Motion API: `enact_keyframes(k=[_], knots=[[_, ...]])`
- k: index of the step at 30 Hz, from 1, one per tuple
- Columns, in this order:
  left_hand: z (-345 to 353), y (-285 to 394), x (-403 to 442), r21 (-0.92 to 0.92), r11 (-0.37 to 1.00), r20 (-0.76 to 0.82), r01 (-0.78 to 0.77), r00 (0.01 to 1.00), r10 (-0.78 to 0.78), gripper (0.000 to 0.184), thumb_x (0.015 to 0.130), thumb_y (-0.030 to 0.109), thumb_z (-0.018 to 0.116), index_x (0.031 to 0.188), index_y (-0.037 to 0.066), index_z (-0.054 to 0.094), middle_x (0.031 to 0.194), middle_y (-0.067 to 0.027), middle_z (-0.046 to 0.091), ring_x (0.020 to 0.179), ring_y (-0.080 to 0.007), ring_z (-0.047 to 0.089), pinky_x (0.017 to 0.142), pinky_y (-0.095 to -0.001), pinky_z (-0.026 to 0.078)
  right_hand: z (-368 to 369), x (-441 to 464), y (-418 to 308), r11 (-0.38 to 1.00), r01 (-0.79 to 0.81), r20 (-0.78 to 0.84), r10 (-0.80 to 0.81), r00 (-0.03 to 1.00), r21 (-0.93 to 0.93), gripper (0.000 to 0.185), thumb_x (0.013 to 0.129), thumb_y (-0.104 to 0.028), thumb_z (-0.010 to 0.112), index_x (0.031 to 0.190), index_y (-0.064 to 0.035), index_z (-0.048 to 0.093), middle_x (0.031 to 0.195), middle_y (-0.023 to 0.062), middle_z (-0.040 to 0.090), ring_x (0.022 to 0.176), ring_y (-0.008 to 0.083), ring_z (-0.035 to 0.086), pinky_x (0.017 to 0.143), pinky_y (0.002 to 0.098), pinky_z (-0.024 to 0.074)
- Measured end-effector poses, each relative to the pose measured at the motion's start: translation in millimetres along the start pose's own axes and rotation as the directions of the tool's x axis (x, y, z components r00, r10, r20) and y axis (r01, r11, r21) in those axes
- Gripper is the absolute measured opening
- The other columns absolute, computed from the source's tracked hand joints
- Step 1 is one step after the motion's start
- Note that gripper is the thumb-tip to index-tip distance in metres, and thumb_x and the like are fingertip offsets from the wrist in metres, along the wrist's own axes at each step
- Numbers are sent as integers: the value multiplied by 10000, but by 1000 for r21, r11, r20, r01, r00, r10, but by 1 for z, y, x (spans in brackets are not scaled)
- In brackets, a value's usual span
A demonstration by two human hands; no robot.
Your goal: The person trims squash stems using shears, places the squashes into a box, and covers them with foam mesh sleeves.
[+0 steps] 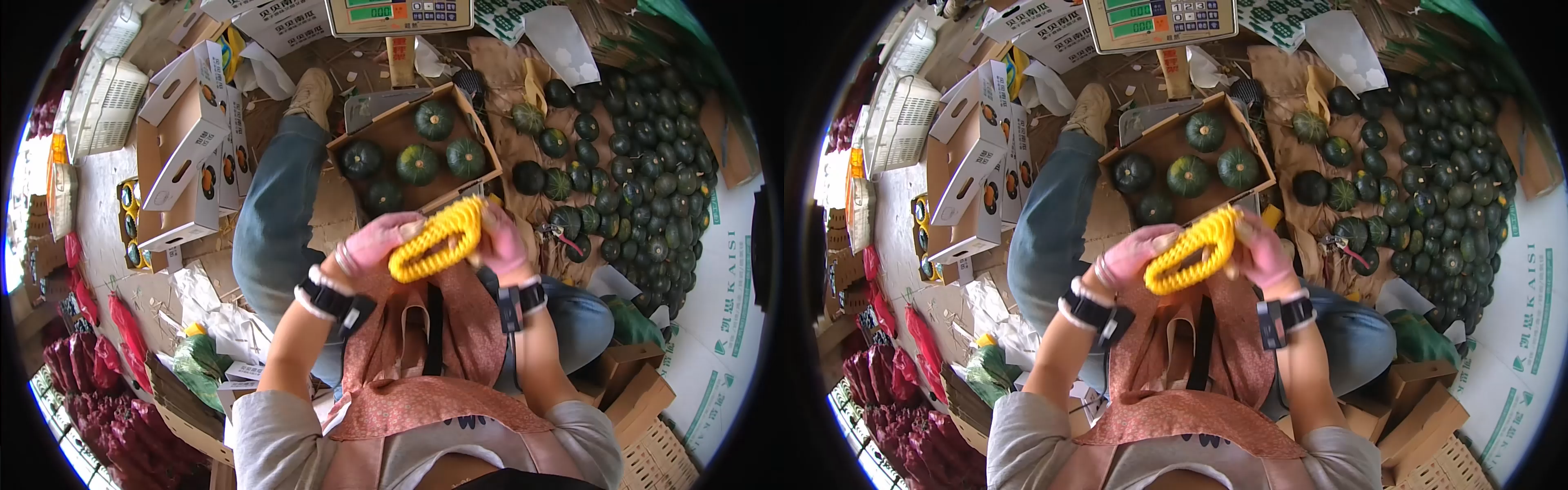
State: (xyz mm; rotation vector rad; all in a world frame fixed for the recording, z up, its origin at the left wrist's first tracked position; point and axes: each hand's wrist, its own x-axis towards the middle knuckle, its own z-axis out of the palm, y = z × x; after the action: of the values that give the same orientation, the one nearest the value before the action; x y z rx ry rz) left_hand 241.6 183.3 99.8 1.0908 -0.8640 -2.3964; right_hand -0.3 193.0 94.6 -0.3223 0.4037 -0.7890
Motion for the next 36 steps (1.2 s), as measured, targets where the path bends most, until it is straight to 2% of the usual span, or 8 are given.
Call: enact_keyframes(k=[5,7,8,10,15,26,33,36], knots=[[-56,8,99,902,411,-188,-134,733,653,199,848,180,629,924,7,568,725,-167,560,657,-221,557,619,-327,460,-33,80,11,655,-544,-779,-111,617,-525,340,913,-273,492,1149,-28,514,918,107,618,734,177,602,527,292,471],[-64,-1,121,916,392,-212,-85,728,652,193,851,176,601,983,45,549,838,-225,597,806,-406,565,691,-403,469,-87,101,35,412,-410,-557,-349,754,-814,408,908,-268,482,1217,-4,458,1031,199,603,914,307,594,761,347,475],[-67,-6,126,860,506,-289,-68,753,592,192,854,171,595,992,47,544,837,-222,594,810,-403,566,695,-401,468,-85,118,43,498,-367,-580,-386,717,-785,382,917,-259,444,1237,-51,461,966,100,603,618,171,541,538,295,458],[-74,-14,138,713,700,-413,-22,794,446,191,860,159,583,1009,50,533,836,-217,589,816,-396,567,703,-397,467,-82,119,45,588,-493,-729,-267,630,-641,403,916,-254,443,1258,-43,419,1068,204,564,924,311,541,803,361,444],[-24,13,125,624,708,-278,-331,752,597,177,876,171,567,982,36,528,854,-209,575,795,-392,551,694,-404,456,-26,73,3,198,-378,-392,-734,554,-904,249,932,-276,449,1027,-46,465,939,233,597,838,457,556,670,477,467],[-21,-24,182,532,717,-407,-451,607,683,133,882,139,592,931,17,573,761,-38,569,716,-90,496,666,-244,448,-106,77,-15,218,-148,-258,-897,358,-965,174,887,-187,571,896,-16,538,730,158,563,645,275,553,626,329,461],[-41,-46,203,-179,819,-542,-545,750,380,97,888,123,589,921,32,599,875,-6,618,782,-72,543,736,-221,462,-112,81,-25,139,-320,-264,-883,389,-937,171,876,-251,580,871,-83,548,718,174,595,660,377,579,551,403,460],[-32,-35,194,657,746,-623,-108,480,618,178,920,179,545,972,9,537,821,-42,621,715,-134,577,675,-290,465,-104,80,-23,-66,-496,-78,-961,265,-866,148,875,-235,568,903,-95,532,806,147,591,680,366,582,561,427,476]])
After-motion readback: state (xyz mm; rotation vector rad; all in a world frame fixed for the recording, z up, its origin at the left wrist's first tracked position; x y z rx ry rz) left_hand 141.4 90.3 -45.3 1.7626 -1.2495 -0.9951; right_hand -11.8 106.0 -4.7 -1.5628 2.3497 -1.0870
